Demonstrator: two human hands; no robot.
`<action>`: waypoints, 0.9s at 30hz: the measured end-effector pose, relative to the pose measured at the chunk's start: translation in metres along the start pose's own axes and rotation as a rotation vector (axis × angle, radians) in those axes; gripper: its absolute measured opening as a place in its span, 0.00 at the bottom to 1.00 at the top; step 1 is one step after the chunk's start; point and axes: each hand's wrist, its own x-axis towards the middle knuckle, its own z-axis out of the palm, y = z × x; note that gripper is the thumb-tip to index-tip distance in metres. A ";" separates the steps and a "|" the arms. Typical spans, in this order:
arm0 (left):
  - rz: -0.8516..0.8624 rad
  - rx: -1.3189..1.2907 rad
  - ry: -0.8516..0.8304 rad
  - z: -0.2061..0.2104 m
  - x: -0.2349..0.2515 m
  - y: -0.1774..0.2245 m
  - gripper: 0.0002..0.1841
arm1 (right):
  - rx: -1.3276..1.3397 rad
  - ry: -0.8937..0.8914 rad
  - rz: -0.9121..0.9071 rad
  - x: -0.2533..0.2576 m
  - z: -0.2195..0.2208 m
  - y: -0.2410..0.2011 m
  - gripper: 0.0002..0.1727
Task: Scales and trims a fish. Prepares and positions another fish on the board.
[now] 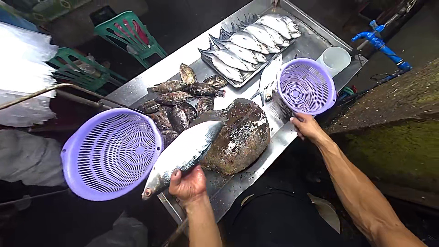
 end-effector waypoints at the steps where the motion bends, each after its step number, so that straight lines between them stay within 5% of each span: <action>1: -0.032 -0.030 -0.001 0.002 0.000 -0.011 0.12 | 0.046 -0.064 -0.008 -0.011 0.007 -0.002 0.27; 4: -0.128 0.009 -0.011 -0.007 0.001 -0.047 0.09 | 0.076 -0.184 0.029 -0.034 0.044 0.009 0.27; 10: -0.121 0.490 0.094 -0.058 -0.020 -0.084 0.18 | -0.051 0.009 -0.082 -0.054 0.078 0.014 0.29; 13: -0.117 0.510 0.122 -0.062 -0.035 -0.077 0.22 | -0.076 0.224 -0.420 -0.070 0.077 -0.040 0.26; 18: -0.103 0.521 0.098 -0.066 -0.046 -0.079 0.25 | 0.265 0.609 -1.027 -0.055 0.104 -0.112 0.28; 21: -0.091 0.514 0.085 -0.062 -0.045 -0.078 0.25 | -0.129 0.515 -0.767 -0.017 0.150 -0.056 0.29; 24: -0.080 0.497 0.065 -0.060 -0.039 -0.075 0.24 | -0.450 -0.109 -0.176 0.001 0.138 -0.056 0.29; 27: -0.075 0.518 0.053 -0.061 -0.029 -0.068 0.27 | -0.398 -0.131 -0.162 -0.003 0.107 -0.083 0.25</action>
